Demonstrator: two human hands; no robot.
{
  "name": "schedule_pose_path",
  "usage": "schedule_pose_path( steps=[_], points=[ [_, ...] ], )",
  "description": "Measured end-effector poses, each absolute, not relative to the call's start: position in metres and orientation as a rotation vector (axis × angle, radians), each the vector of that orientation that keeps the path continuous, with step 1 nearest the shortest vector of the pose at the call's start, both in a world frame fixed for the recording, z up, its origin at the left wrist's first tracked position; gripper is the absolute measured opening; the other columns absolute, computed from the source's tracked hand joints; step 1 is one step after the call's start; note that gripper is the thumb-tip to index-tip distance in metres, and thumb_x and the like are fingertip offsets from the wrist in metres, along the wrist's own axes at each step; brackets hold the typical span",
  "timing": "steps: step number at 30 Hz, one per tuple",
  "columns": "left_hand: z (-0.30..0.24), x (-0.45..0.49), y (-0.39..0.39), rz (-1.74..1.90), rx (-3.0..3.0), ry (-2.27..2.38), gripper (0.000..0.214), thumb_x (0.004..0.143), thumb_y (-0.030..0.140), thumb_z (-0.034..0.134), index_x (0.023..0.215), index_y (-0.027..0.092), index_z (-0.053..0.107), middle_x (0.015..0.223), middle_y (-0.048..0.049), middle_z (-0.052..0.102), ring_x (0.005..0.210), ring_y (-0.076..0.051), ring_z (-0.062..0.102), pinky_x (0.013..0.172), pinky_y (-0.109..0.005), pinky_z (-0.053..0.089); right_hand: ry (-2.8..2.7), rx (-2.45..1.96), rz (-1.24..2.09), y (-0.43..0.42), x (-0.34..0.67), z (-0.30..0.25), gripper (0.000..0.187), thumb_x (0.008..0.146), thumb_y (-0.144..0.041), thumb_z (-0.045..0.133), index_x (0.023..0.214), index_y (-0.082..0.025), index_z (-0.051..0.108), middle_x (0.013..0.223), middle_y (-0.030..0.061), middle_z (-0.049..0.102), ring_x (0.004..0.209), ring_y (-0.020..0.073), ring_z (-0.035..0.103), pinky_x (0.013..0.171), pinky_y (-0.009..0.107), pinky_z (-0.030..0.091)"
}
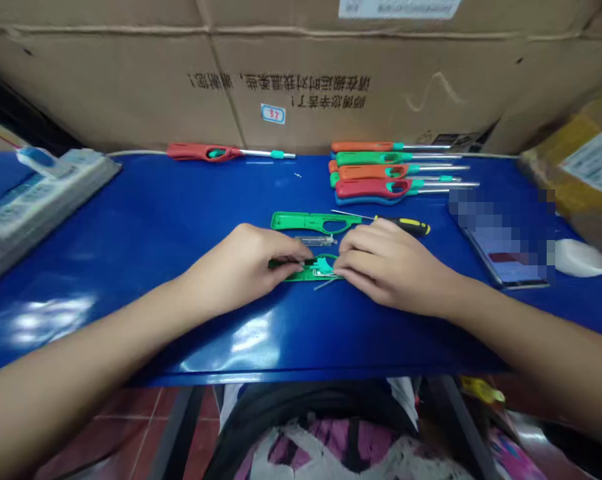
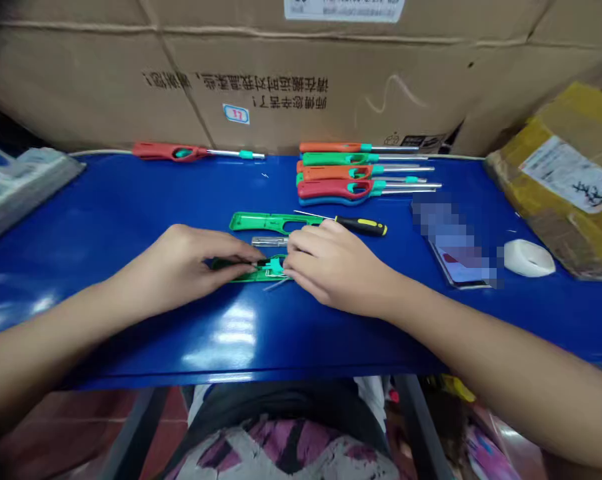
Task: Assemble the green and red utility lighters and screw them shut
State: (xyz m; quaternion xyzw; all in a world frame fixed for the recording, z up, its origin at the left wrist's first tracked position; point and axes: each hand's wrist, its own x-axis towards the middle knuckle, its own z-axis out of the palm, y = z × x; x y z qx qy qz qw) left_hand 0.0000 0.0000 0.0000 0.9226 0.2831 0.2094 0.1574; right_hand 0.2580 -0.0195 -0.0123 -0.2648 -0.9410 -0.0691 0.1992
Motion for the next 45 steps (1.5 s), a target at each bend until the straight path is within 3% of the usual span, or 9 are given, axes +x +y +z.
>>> schedule_pose_path(
  steps=[5,11,18,20,24,30,36,45],
  points=[
    [0.001,-0.002,-0.002,0.540,2.747,0.798,0.015,0.091,0.012,0.069,0.102,0.018,0.077,0.098,-0.0003,0.081,0.085,-0.016,0.077,0.078,-0.024,0.057,-2.652,-0.715,-0.024,-0.020,0.256,-0.016,0.023,0.102,-0.023,0.052,0.089,-0.014,0.070,0.090,0.0073,0.069,0.086,0.0191,0.060,0.078,0.033,0.038],
    [0.010,-0.002,-0.014,0.308,3.057,0.820,0.025,0.096,0.016,0.060,0.116,0.017,0.073,0.097,-0.0074,0.080,0.078,-0.026,0.078,0.063,-0.036,0.063,-2.667,-0.756,-0.012,-0.022,0.255,-0.012,0.026,0.102,-0.022,0.052,0.084,-0.014,0.070,0.089,0.0073,0.069,0.083,0.0193,0.058,0.076,0.036,0.037],
    [0.008,0.001,-0.026,0.295,3.210,0.640,0.032,0.100,0.020,0.052,0.124,0.007,0.070,0.107,-0.0158,0.079,0.095,-0.030,0.077,0.081,-0.046,0.066,-2.249,-1.141,0.880,-0.022,0.252,-0.012,0.012,0.090,-0.021,0.067,0.080,-0.017,0.071,0.082,0.0012,0.065,0.076,0.0128,0.060,0.071,0.028,0.045],
    [0.006,0.002,-0.027,0.299,3.197,0.645,0.032,0.100,0.020,0.053,0.125,0.007,0.069,0.108,-0.0155,0.078,0.095,-0.029,0.077,0.082,-0.046,0.066,-2.159,-1.228,0.986,-0.019,0.252,-0.012,0.012,0.085,-0.024,0.073,0.076,-0.017,0.071,0.080,0.0005,0.064,0.073,0.0122,0.058,0.069,0.027,0.045],
    [0.005,0.002,-0.025,0.299,3.148,0.669,0.029,0.099,0.018,0.056,0.122,0.008,0.070,0.110,-0.0142,0.078,0.093,-0.028,0.076,0.080,-0.044,0.067,-2.145,-1.290,1.024,-0.017,0.252,-0.009,0.013,0.081,-0.029,0.077,0.076,-0.018,0.072,0.078,-0.0005,0.063,0.070,0.0117,0.052,0.067,0.027,0.043],
    [0.003,0.001,-0.019,0.353,2.989,0.735,0.026,0.102,0.020,0.053,0.114,0.013,0.075,0.113,-0.0105,0.077,0.093,-0.025,0.075,0.082,-0.041,0.066,-2.174,-1.267,1.051,-0.016,0.258,-0.006,0.017,0.090,-0.034,0.067,0.085,-0.018,0.073,0.085,0.0017,0.066,0.075,0.0131,0.056,0.072,0.029,0.046],
    [-0.007,-0.005,-0.025,0.328,3.133,0.683,0.037,0.104,0.016,0.043,0.130,0.004,0.067,0.130,-0.0192,0.070,0.110,-0.032,0.070,0.089,-0.048,0.065,-2.359,-1.216,0.920,-0.017,0.273,0.006,0.014,0.088,-0.029,0.069,0.100,-0.021,0.071,0.099,0.0019,0.070,0.086,0.0147,0.060,0.078,0.029,0.049],
    [-0.005,-0.008,-0.021,0.419,3.034,0.696,0.037,0.104,0.014,0.040,0.127,0.006,0.068,0.129,-0.0150,0.072,0.107,-0.030,0.072,0.086,-0.047,0.065,-2.536,-1.277,0.682,-0.021,0.294,0.012,0.008,0.090,-0.024,0.066,0.097,-0.025,0.070,0.094,-0.0003,0.074,0.085,0.0163,0.066,0.076,0.029,0.047]
  ],
)
